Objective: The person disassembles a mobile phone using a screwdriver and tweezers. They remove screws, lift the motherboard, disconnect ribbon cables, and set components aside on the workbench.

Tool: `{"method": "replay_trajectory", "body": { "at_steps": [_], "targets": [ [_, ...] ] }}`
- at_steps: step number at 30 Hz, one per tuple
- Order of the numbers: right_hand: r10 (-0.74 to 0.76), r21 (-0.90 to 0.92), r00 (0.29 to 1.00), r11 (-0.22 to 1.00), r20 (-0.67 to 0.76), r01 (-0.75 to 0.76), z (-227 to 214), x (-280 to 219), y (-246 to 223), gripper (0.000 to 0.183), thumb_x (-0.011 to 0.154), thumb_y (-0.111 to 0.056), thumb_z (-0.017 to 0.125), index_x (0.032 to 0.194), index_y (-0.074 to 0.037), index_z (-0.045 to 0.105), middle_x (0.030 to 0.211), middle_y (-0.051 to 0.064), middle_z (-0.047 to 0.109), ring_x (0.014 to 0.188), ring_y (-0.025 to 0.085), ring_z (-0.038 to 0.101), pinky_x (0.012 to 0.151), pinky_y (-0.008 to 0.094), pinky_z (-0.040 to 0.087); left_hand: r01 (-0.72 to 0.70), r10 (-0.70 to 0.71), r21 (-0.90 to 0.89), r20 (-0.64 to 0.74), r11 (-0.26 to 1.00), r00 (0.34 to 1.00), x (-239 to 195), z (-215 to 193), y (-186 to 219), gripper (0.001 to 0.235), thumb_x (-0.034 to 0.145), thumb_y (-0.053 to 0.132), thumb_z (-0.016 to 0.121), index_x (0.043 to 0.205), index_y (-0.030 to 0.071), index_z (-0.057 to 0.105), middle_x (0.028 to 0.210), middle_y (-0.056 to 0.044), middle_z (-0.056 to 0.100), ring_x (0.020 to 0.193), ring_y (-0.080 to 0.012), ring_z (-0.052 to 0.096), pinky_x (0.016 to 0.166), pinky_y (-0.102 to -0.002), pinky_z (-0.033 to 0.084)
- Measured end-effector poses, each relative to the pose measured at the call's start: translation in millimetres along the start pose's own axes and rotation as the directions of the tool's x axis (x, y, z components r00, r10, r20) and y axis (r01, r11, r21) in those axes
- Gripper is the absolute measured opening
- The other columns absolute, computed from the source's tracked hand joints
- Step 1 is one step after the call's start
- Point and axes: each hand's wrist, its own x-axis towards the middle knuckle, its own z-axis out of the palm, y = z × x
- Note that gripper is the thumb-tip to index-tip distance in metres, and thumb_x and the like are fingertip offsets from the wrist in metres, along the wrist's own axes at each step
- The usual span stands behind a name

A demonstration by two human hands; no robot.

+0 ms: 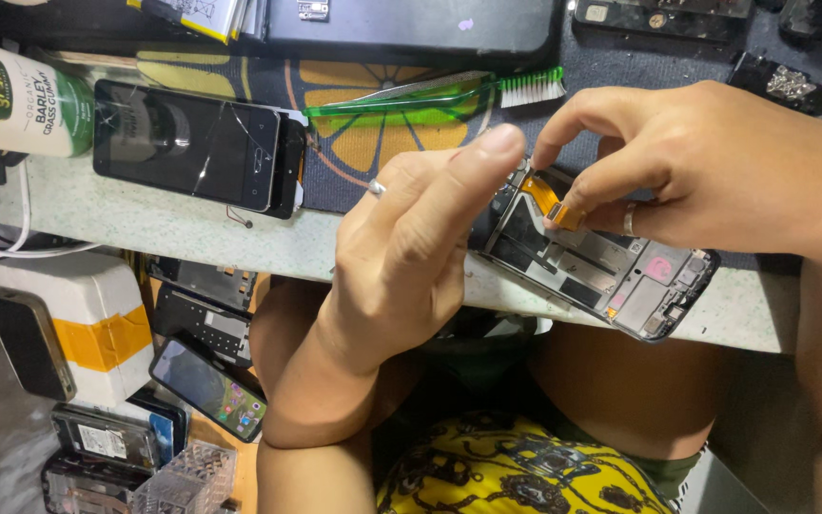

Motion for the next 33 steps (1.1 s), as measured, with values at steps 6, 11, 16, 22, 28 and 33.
{"method": "replay_trajectory", "body": {
  "at_steps": [6,11,16,22,28,33],
  "targets": [
    [0.026,0.017,1.0,1.0,0.004,-0.026,0.3,-0.7,0.1,0.032,0.07,-0.013,0.08,0.098,-0.026,0.084,0.119,-0.002,0.068,0.069,0.014,0.066,0.057,0.029,0.055,-0.003,0.006,-0.093,0.029,0.996,1.0,5.7,2.1,-2.6,0.049,0.113,-0.018,0.059,0.149,0.01,0.042,0.143,-0.008,0.058,0.123,-0.0255,0.065,0.105,-0.03,0.056],
    [-0.047,-0.032,0.998,0.998,-0.034,0.045,0.1,-1.4,0.2,0.028,0.067,-0.012,0.08,0.093,-0.022,0.083,0.118,0.002,0.068,0.072,0.019,0.07,0.06,0.031,0.055,0.031,-0.019,-0.173,0.066,0.984,0.998,6.6,5.2,-3.2,0.047,0.111,-0.018,0.059,0.148,0.009,0.047,0.141,-0.01,0.062,0.121,-0.026,0.066,0.103,-0.03,0.058],
    [-0.107,-0.053,0.992,0.993,-0.065,0.104,0.6,-2.0,-1.6,0.026,0.068,-0.014,0.08,0.092,-0.022,0.082,0.115,0.003,0.068,0.075,0.021,0.07,0.061,0.032,0.054,-0.014,0.019,-0.125,0.039,0.992,0.999,8.7,9.1,-7.4,0.044,0.114,-0.014,0.064,0.147,0.009,0.047,0.141,-0.008,0.063,0.117,-0.0246,0.067,0.099,-0.029,0.058],
    [-0.049,-0.034,0.998,0.998,-0.029,0.048,0.4,-1.8,-2.3,0.024,0.068,-0.014,0.081,0.091,-0.023,0.082,0.115,0.0,0.069,0.067,0.018,0.069,0.059,0.032,0.054,-0.034,0.032,-0.039,-0.058,0.999,0.998,9.3,13.3,-11.2,0.05,0.112,-0.007,0.077,0.147,0.009,0.046,0.136,-0.009,0.064,0.108,-0.0247,0.07,0.092,-0.031,0.062],
    [-0.072,-0.029,0.995,0.997,-0.068,0.07,2.2,-2.9,-2.2,0.024,0.071,-0.016,0.08,0.094,-0.021,0.081,0.115,0.003,0.067,0.067,0.019,0.067,0.058,0.031,0.054,-0.077,0.074,-0.042,-0.062,0.996,0.995,8.5,20.3,-11.1,0.054,0.112,-0.008,0.08,0.149,0.014,0.048,0.134,-0.006,0.063,0.105,-0.0201,0.067,0.088,-0.028,0.059],
    [-0.078,-0.051,0.995,0.996,-0.068,0.075,-0.3,-2.8,-3.5,0.018,0.072,-0.018,0.083,0.09,-0.02,0.081,0.113,0.002,0.068,0.065,0.02,0.066,0.055,0.032,0.053,0.026,-0.025,0.022,-0.061,0.999,0.998,5.0,13.8,-3.3,0.053,0.11,0.004,0.088,0.147,0.019,0.054,0.133,-0.002,0.049,0.103,-0.0154,0.064,0.089,-0.023,0.058]
  ]
}}
